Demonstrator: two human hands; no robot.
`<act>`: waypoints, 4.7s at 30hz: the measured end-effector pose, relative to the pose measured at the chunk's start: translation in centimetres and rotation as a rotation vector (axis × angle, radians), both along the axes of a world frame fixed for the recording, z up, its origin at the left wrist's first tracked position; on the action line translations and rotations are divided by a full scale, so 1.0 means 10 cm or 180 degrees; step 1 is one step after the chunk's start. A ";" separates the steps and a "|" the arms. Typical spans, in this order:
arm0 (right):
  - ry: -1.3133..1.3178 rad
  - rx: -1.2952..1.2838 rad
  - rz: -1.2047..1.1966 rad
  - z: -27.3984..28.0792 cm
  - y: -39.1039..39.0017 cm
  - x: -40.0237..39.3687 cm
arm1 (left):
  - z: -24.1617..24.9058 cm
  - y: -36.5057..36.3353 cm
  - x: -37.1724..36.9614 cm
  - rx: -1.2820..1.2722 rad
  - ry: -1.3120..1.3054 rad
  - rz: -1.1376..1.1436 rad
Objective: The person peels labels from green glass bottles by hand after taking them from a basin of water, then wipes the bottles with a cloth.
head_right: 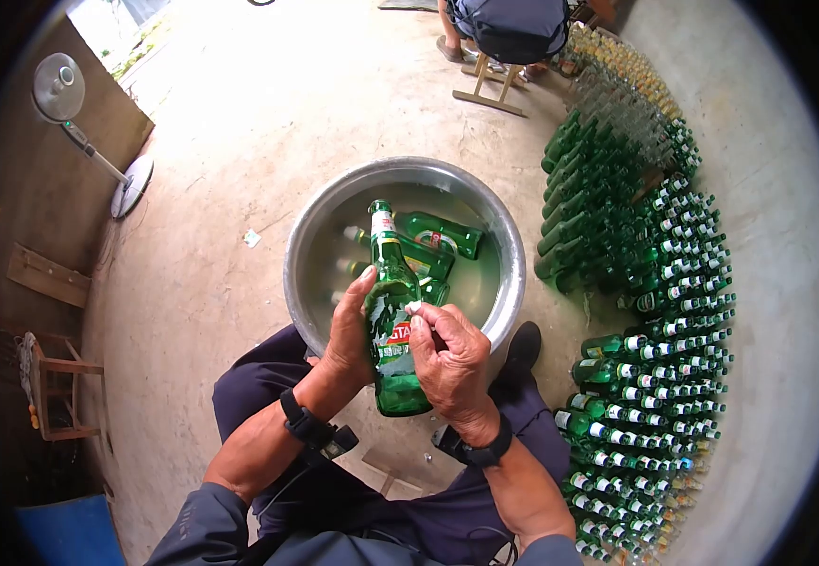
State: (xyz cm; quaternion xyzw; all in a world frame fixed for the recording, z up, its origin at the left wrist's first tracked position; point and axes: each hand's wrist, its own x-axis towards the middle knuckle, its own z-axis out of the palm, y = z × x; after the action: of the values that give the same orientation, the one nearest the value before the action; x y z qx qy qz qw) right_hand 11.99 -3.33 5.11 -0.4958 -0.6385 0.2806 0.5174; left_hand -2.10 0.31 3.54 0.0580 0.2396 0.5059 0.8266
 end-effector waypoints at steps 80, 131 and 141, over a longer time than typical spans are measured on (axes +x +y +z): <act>0.0385 -0.1790 0.0337 0.09 0.42 0.01 | -0.52 0.18 0.03 0.0008 0.0210 0.0545; 0.0168 -0.0255 0.0705 1.14 1.46 -1.28 | 0.35 -0.05 -0.98 -0.0264 -0.0750 0.1234; -0.1191 -0.1498 0.1863 0.29 2.34 -2.27 | 0.22 0.02 -1.21 -0.0296 -0.0630 0.1902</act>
State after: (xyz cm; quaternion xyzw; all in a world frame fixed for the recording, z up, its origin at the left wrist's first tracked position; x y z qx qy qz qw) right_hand -10.75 20.10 8.05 -0.4406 -0.7539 0.4591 0.1635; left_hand -14.23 0.53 5.71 -0.1022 0.1874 0.7180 0.6625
